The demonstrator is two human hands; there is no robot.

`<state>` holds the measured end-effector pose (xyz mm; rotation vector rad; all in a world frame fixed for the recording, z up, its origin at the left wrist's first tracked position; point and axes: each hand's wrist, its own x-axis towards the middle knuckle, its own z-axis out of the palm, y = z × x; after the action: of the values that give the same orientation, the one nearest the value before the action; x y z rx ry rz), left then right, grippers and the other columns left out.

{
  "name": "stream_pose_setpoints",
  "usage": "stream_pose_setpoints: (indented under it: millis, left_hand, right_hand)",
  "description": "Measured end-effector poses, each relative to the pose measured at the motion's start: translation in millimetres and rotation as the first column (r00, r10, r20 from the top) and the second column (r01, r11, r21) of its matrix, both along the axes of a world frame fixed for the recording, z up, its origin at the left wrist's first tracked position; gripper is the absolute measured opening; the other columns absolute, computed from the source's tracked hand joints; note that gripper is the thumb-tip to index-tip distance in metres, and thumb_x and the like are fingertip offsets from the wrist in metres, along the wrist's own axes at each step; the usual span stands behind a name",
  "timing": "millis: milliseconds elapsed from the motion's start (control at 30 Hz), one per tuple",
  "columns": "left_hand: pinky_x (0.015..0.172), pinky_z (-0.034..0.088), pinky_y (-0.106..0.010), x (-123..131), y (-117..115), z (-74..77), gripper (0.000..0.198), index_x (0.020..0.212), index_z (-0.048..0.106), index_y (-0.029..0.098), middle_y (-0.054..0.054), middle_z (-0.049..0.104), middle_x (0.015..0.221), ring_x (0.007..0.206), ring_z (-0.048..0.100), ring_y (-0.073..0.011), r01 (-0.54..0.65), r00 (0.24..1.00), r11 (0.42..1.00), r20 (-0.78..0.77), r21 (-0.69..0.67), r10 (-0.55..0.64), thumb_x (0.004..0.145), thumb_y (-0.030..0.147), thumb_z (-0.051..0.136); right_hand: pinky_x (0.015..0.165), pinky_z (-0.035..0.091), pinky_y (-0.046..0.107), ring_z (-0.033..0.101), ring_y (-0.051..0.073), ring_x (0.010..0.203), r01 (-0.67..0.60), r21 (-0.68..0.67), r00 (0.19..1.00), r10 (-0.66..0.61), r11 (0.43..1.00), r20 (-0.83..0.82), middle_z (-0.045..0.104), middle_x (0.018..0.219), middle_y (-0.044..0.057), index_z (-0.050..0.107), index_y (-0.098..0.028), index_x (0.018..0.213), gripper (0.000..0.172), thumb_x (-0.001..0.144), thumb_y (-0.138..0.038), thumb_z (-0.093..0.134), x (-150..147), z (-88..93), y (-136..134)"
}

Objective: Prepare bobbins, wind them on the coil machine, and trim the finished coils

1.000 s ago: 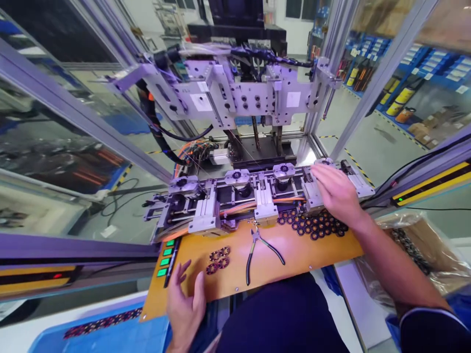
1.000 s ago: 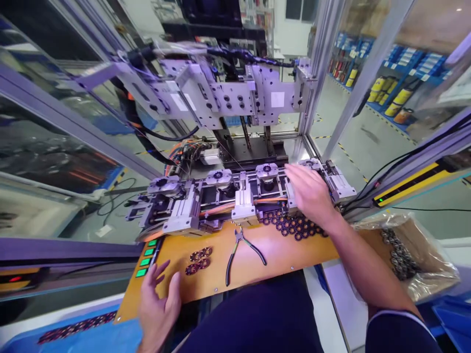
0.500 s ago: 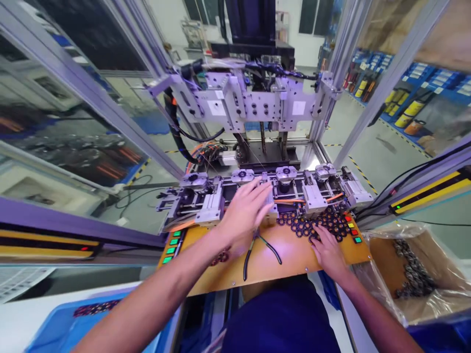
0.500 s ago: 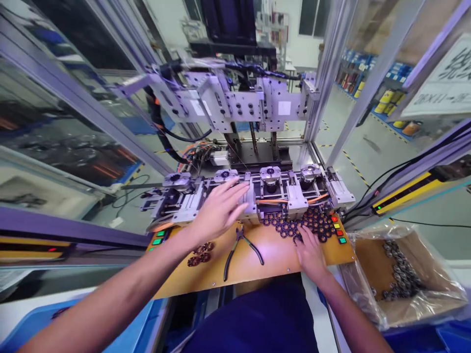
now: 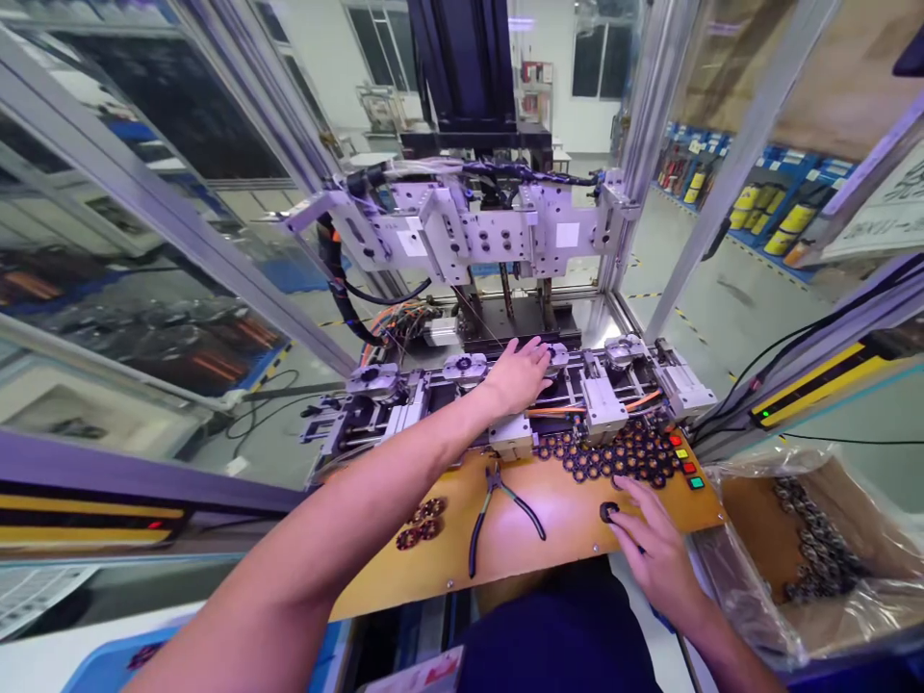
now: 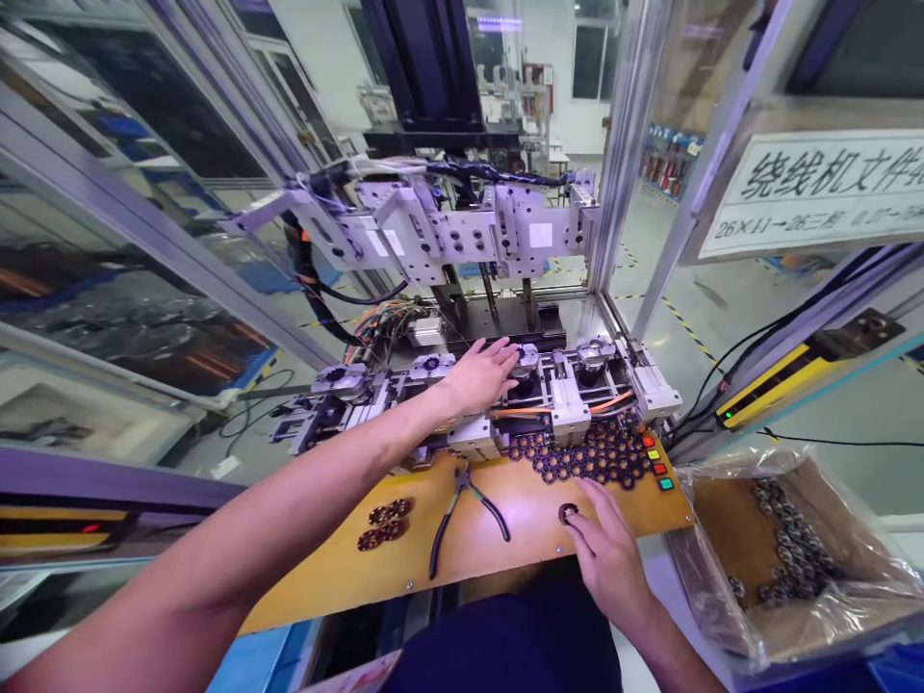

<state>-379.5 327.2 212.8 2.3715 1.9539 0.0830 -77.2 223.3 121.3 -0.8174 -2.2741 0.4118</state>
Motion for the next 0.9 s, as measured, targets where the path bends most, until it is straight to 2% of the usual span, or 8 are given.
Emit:
stream_pose_setpoints:
  millis: [133, 233, 300, 367, 433, 533, 767, 900]
  left_hand:
    - [0.118, 0.020, -0.060, 4.6, -13.3, 14.8, 0.052, 0.135, 0.052, 0.005, -0.022, 0.046, 0.148, 0.145, 0.032, -0.0356, -0.026, 0.994, 0.999, 0.109, 0.044, 0.021, 0.088, 0.026, 0.062]
    - [0.118, 0.028, -0.051, 19.9, -58.7, 28.0, 0.050, 0.139, 0.048, 0.007, -0.020, 0.045, 0.150, 0.143, 0.037, -0.0297, -0.072, 0.971, 0.989, 0.234, 0.126, 0.041, 0.097, 0.034, 0.047]
    - [0.106, 0.046, -0.034, 34.6, -100.3, 33.0, 0.043, 0.133, 0.055, 0.013, -0.012, 0.064, 0.132, 0.122, 0.060, -0.0186, -0.060, 0.928, 0.992, 0.373, 0.108, 0.015, 0.101, 0.035, 0.036]
    - [0.092, 0.055, -0.029, 48.0, -139.4, 34.1, 0.041, 0.128, 0.059, 0.013, -0.010, 0.073, 0.115, 0.103, 0.069, -0.0174, 0.015, 0.622, 1.000, 0.783, -0.022, 0.007, 0.099, 0.037, 0.044]
    - [0.085, 0.057, -0.028, 56.1, -167.6, 32.5, 0.038, 0.121, 0.064, 0.013, -0.010, 0.075, 0.109, 0.095, 0.071, -0.0188, 0.006, 0.349, 0.997, 0.935, -0.075, 0.068, 0.095, 0.037, 0.053]
    - [0.083, 0.057, -0.027, 54.3, -187.8, 28.3, 0.031, 0.114, 0.069, 0.014, -0.009, 0.076, 0.103, 0.092, 0.072, -0.0188, -0.079, 0.202, 0.994, 0.975, -0.079, 0.093, 0.090, 0.032, 0.061]
    - [0.082, 0.057, -0.027, 34.2, -199.6, 14.3, 0.033, 0.120, 0.066, 0.017, -0.009, 0.074, 0.101, 0.090, 0.069, -0.0170, -0.233, 0.476, 0.945, 0.874, 0.231, -0.097, 0.087, 0.017, 0.065]
    - [0.087, 0.057, -0.027, 25.7, -205.2, 4.1, 0.042, 0.129, 0.059, 0.021, -0.009, 0.073, 0.109, 0.099, 0.069, -0.0175, -0.244, 0.591, 0.909, 0.795, 0.338, -0.137, 0.087, 0.015, 0.064]
  right_hand:
    - [0.088, 0.056, 0.039, 0.060, 0.023, 0.112, -0.033, -0.020, 0.983, 0.029, 0.999, -0.183, 0.059, 0.131, 0.013, 0.069, -0.020, 0.098, 0.021, 0.087, -0.006, 0.059, -18.4, 32.3, 2.6]
    - [0.083, 0.056, 0.036, 0.062, 0.018, 0.099, -0.061, -0.094, 0.922, 0.020, 0.994, -0.386, 0.058, 0.131, 0.010, 0.069, -0.023, 0.099, 0.026, 0.084, -0.003, 0.063, -32.8, 58.7, 3.3]
    - [0.084, 0.055, 0.036, 0.061, 0.017, 0.098, -0.129, -0.133, 0.872, 0.048, 0.983, -0.488, 0.057, 0.132, 0.009, 0.069, -0.026, 0.100, 0.029, 0.084, -0.002, 0.063, -42.4, 72.9, 1.2]
    - [0.084, 0.056, 0.038, 0.062, 0.019, 0.099, -0.209, -0.162, 0.844, 0.095, 0.964, -0.527, 0.056, 0.133, 0.007, 0.069, -0.028, 0.102, 0.032, 0.084, -0.003, 0.063, -52.4, 82.5, -2.5]
    - [0.083, 0.057, 0.039, 0.063, 0.019, 0.098, -0.266, -0.196, 0.839, 0.127, 0.944, -0.529, 0.056, 0.133, 0.007, 0.070, -0.031, 0.103, 0.033, 0.084, -0.005, 0.062, -62.4, 87.2, -6.4]
    - [0.083, 0.058, 0.039, 0.064, 0.019, 0.093, -0.328, -0.231, 0.838, 0.169, 0.916, -0.518, 0.056, 0.134, 0.007, 0.070, -0.032, 0.102, 0.032, 0.085, -0.007, 0.062, -75.2, 87.8, -9.5]
    - [0.090, 0.057, 0.039, 0.060, 0.025, 0.118, -0.525, -0.460, 0.811, 0.255, 0.716, -0.527, 0.060, 0.131, 0.009, 0.069, -0.029, 0.101, 0.014, 0.091, -0.025, 0.060, -101.2, 86.1, -6.2]
    - [0.095, 0.055, 0.037, 0.064, 0.021, 0.113, -0.564, -0.551, 0.804, 0.256, 0.614, -0.537, 0.065, 0.124, 0.006, 0.072, -0.027, 0.092, 0.013, 0.091, -0.021, 0.061, -114.8, 88.6, -1.2]
